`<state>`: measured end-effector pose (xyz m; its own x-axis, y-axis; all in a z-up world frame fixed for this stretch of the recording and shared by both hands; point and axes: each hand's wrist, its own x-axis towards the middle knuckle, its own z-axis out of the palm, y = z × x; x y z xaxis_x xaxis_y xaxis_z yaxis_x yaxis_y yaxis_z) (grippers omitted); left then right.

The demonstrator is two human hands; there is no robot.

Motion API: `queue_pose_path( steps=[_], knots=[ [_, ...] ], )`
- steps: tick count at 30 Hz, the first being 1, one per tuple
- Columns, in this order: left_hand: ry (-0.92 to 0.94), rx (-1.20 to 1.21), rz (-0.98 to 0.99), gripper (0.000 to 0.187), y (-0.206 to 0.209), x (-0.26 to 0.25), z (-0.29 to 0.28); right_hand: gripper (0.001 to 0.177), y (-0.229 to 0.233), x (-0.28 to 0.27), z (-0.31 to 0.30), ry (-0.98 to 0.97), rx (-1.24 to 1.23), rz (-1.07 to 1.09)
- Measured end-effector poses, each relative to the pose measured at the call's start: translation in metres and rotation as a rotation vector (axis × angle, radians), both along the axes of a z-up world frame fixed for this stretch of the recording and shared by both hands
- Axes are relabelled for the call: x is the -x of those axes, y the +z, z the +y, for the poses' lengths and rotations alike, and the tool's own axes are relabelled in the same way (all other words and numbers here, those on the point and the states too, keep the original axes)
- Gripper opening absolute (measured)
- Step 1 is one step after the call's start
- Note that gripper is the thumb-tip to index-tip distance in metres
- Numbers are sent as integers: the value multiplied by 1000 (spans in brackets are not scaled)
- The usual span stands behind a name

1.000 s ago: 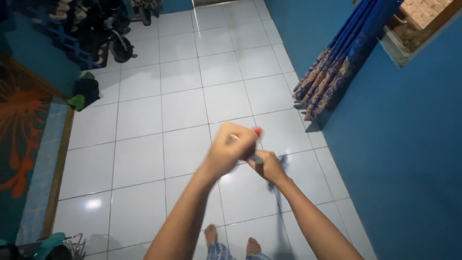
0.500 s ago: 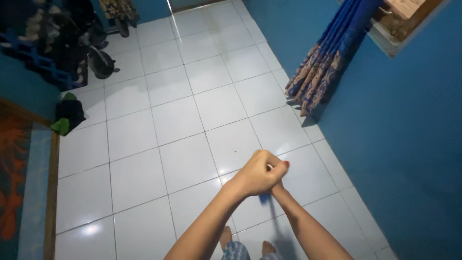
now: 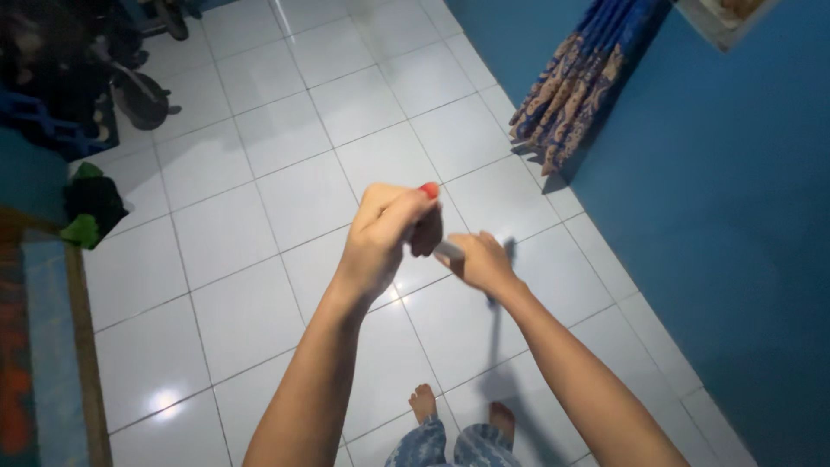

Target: The person sweeps a tiled floor using a broom, moving debris towards a corner and then pulling the broom across the surface.

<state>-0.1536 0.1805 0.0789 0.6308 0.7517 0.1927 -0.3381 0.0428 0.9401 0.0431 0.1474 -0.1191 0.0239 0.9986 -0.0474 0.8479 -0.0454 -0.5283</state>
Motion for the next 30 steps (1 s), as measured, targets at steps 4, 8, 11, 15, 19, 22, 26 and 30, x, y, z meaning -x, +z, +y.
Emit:
queue_pose_path(
  steps=[4, 8, 11, 15, 19, 22, 26, 30],
  knots=[
    [-4, 107, 56, 46, -45, -1, -3, 20, -28, 12, -31, -45, 234, -52],
    [-59, 100, 228, 46, -58, 0, -10, 18, -54, 31, -34, -82, 225, 74],
    [-26, -52, 401, 49, -37, 3, -5, 18, -68, 49, -1, -84, 298, 104],
    [-40, -329, 507, 40, -19, -17, -6, 19, -89, 51, 29, -21, -80, 973],
    [-47, -517, 540, 41, -8, -25, -6, 30, -70, 43, 38, 211, -306, 900],
    [-56, -388, 375, 36, 11, -2, 3, 22, -40, 48, 63, 165, -173, 444],
    [-69, -112, 163, 41, 30, 37, 31, 25, 3, 66, 50, 1, 73, 185],
    [-82, 22, 157, 44, 15, 44, 43, 30, 2, 78, 28, 48, 214, 19]
  ],
)
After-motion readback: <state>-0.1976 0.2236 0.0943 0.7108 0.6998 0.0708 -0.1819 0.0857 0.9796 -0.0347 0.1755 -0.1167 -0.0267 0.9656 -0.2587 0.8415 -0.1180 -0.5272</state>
